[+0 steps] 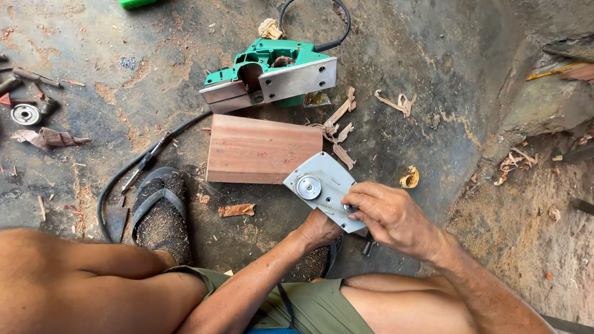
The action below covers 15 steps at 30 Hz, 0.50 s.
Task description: The person sits on the workshop floor repairing a disassembled electric planer. They fit the motor armature into the metal base plate, thread a nut by hand, pick up a small part from the floor, and use pliers to hold and tighten components while aligning the parts.
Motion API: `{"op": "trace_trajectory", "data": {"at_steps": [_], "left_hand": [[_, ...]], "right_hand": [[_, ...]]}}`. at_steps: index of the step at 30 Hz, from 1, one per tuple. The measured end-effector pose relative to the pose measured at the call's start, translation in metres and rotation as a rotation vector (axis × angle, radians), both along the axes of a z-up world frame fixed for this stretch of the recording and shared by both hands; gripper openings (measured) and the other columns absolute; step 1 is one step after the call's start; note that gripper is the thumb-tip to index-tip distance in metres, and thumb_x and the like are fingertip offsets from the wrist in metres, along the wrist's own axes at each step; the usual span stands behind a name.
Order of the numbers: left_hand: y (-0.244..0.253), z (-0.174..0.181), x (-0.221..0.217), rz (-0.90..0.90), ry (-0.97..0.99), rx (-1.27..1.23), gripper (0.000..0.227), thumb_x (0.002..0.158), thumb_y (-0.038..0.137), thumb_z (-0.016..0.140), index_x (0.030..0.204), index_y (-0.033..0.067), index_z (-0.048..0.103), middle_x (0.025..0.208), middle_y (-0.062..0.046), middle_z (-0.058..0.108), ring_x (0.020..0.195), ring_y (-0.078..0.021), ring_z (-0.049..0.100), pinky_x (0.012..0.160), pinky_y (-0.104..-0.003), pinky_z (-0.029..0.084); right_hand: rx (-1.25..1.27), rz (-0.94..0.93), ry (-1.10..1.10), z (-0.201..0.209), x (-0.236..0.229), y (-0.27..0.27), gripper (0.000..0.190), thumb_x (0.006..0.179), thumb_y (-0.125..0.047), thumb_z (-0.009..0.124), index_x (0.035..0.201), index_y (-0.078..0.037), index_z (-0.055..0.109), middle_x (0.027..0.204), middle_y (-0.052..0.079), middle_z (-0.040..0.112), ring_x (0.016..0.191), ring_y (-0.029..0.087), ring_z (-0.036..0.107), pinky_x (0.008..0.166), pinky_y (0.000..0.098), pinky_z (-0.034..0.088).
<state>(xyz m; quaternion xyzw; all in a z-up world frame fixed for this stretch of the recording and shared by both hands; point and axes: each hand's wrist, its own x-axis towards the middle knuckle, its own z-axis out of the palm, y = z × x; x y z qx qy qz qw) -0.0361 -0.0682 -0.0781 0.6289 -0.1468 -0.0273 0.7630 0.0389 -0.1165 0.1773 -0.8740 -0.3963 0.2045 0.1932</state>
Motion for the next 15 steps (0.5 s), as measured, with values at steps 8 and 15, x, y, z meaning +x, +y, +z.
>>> {"op": "trace_trajectory", "data": {"at_steps": [8,15], "left_hand": [[0.041,0.06,0.017,0.0,0.091,0.126,0.022,0.095,0.013,0.064,0.114,0.002,0.065,0.107,-0.011,0.072,0.101,-0.0231,0.07,0.083,-0.039,0.058],[0.075,0.084,0.038,0.061,0.258,0.22,0.036,0.085,0.016,0.074,0.118,0.0038,0.067,0.107,-0.018,0.075,0.099,-0.0358,0.074,0.084,-0.045,0.058]], "right_hand": [[-0.053,-0.185,0.101,0.009,0.01,0.0,0.057,0.077,-0.029,0.082,0.12,0.002,0.064,0.107,0.016,0.065,0.084,0.028,0.07,0.069,0.0374,0.057],[-0.144,-0.36,-0.066,-0.017,0.008,-0.01,0.04,0.085,-0.036,0.08,0.106,-0.003,0.071,0.088,0.009,0.068,0.067,0.02,0.068,0.059,0.0355,0.056]]}}
